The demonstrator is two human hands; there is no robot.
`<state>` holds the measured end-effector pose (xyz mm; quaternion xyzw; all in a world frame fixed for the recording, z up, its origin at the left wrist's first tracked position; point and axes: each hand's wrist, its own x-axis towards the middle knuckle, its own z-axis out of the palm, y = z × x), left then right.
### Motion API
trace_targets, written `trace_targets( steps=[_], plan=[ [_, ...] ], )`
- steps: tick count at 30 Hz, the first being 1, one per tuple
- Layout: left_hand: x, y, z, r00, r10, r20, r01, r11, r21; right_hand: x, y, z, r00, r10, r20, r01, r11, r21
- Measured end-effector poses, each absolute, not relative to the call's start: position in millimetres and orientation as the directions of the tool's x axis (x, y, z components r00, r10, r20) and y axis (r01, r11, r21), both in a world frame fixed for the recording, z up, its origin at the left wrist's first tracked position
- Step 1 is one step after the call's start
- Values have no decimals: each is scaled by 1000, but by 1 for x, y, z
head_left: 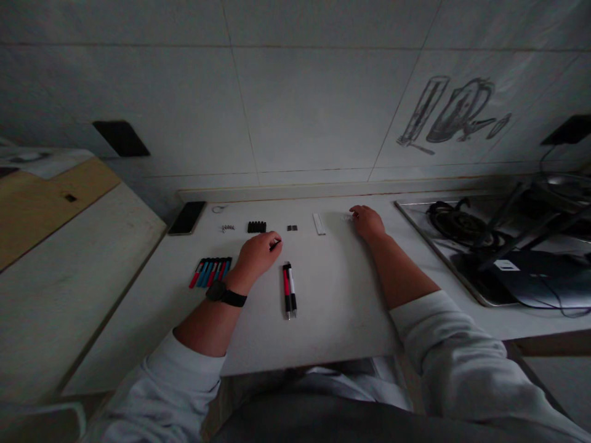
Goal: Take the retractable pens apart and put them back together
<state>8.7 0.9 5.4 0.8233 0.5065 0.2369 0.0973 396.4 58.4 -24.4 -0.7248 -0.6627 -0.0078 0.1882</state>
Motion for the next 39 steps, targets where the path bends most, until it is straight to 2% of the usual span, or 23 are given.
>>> trace_targets(
  steps=[9, 14, 17, 19, 21, 24, 29, 35, 39],
  plan=[
    [8, 2, 6, 371, 885, 281, 783, -461, 417, 402, 53, -25, 139, 947, 289, 939, -33, -342],
    [9, 3, 5, 375, 878, 296, 749, -476, 462, 390, 40, -6, 194, 880, 434, 911, 3, -413],
    [12, 1, 5, 401, 861, 313, 685, -509, 521, 352, 26, 10, 134, 853, 505, 878, 135, -459],
    [14, -1, 6, 421, 847, 324, 640, -531, 555, 316, 12, 17, -3, 883, 470, 824, 268, -499],
    [16, -3, 7, 433, 839, 330, 609, -542, 580, 279, -3, 17, -194, 916, 352, 742, 372, -557],
    [17, -3, 6, 443, 829, 342, 586, -556, 589, 238, -21, 10, -371, 903, 216, 658, 420, -625],
    [18, -3, 3, 456, 804, 381, 558, -592, 582, 223, -22, -8, -358, 919, 167, 535, 348, -770],
    [19, -5, 3, 464, 802, 375, 577, -595, 559, 229, -14, -16, -340, 916, 213, 482, 364, -797],
    [15, -4, 4, 410, 825, 389, 617, -565, 548, 235, -7, -20, -238, 957, 165, 436, 257, -862]
  ],
)
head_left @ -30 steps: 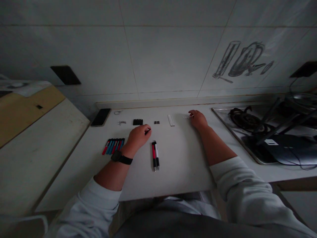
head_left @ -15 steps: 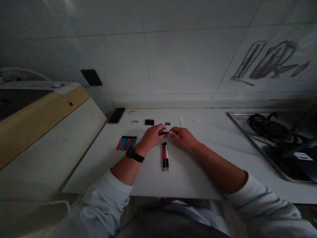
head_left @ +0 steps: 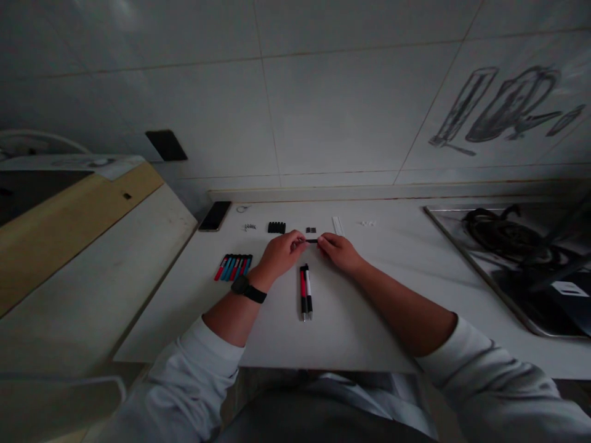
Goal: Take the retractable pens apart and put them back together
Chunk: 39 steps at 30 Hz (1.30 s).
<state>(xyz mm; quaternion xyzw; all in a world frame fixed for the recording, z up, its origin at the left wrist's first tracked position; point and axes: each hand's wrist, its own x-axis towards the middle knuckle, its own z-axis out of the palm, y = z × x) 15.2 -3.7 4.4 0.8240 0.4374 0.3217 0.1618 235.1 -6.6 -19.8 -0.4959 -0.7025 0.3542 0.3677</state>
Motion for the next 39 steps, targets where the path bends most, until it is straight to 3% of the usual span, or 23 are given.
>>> trace_targets(
  steps=[5, 10, 20, 39],
  plan=[
    [13, -4, 6, 428, 823, 373, 603, -568, 560, 239, -3, -22, -229, 969, 97, 345, 174, -922],
    [16, -2, 3, 417, 841, 346, 615, -541, 574, 234, -8, -16, -239, 967, 88, 364, 173, -915],
    [21, 2, -6, 315, 895, 316, 627, -446, 639, 231, -9, -15, -224, 951, 214, 484, 299, -822],
    [20, 2, -8, 327, 880, 344, 711, -469, 524, 229, -7, -21, -275, 947, 166, 530, 293, -796]
  ],
)
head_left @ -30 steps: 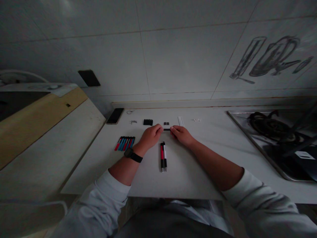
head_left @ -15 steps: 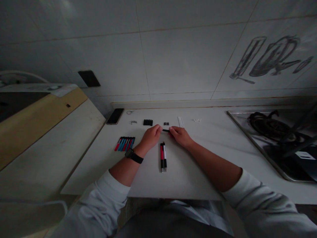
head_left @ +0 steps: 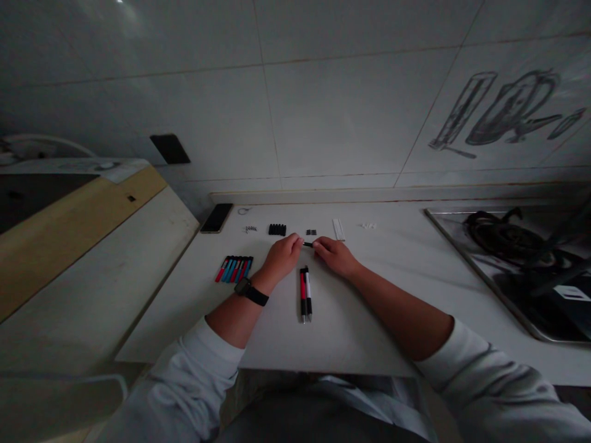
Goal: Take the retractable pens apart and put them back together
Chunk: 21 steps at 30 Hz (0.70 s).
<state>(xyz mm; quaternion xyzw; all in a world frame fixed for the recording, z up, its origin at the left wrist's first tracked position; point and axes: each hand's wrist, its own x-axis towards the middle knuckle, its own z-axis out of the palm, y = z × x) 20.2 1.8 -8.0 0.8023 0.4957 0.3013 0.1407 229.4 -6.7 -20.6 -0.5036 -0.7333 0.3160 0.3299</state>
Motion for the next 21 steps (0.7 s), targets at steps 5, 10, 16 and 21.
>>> trace_targets(
  steps=[5, 10, 16, 21],
  plan=[
    [21, 0, -5, 326, 883, 338, 714, -465, 524, 228, -8, -18, -248, 954, 166, 568, 282, -773],
    [21, -1, -4, 332, 883, 331, 713, -465, 525, 230, -8, -17, -293, 936, 198, 534, 332, -778],
    [22, -2, -1, 259, 910, 323, 744, -401, 535, 230, -7, -24, -201, 953, 225, 509, 298, -807],
    [-7, 6, 26, 183, 910, 373, 753, -374, 541, 231, -7, -24, -221, 949, 224, 497, 307, -812]
  ],
)
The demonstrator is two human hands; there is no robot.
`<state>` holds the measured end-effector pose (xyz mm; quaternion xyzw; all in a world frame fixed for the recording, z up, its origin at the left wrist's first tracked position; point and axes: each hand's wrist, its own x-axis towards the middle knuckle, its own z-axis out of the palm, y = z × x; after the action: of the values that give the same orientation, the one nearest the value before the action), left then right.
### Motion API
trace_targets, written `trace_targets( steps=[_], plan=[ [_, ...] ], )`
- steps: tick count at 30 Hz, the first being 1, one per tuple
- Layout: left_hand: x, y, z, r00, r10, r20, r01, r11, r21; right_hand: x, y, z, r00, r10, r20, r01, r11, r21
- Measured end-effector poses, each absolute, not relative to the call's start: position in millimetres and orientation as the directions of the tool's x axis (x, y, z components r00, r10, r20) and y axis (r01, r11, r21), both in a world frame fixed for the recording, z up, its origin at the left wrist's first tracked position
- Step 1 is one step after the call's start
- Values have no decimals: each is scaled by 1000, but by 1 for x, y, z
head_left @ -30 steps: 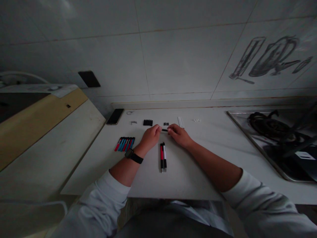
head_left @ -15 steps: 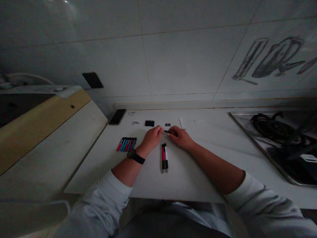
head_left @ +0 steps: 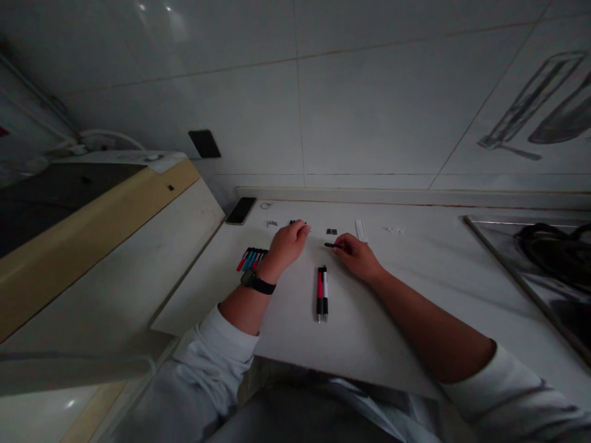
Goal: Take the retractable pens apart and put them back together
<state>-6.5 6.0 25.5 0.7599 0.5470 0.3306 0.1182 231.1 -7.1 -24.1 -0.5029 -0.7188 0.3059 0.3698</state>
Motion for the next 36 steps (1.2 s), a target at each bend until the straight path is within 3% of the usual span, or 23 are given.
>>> trace_targets(
  steps=[4, 6, 11, 17, 27, 36],
  plan=[
    [-55, 22, 49, 42, 900, 433, 770, -305, 561, 232, -7, -24, -231, 950, 210, 519, 303, -799],
    [-81, 31, 57, 22, 897, 442, 825, -266, 499, 232, -6, -24, -237, 950, 204, 528, 302, -793],
    [-123, 53, 60, 217, 897, 384, 934, -306, 186, 230, -6, -24, -252, 949, 189, 524, 298, -798],
    [-129, 78, 36, 415, 889, 195, 903, -429, 31, 230, -6, -21, -259, 947, 189, 520, 302, -799],
    [-132, 90, 9, 429, 889, 162, 903, -428, -41, 229, -5, -23, -260, 949, 180, 496, 292, -818],
    [-136, 84, 24, 410, 888, 210, 909, -418, -7, 229, -4, -23, -274, 944, 183, 482, 299, -824]
  ],
)
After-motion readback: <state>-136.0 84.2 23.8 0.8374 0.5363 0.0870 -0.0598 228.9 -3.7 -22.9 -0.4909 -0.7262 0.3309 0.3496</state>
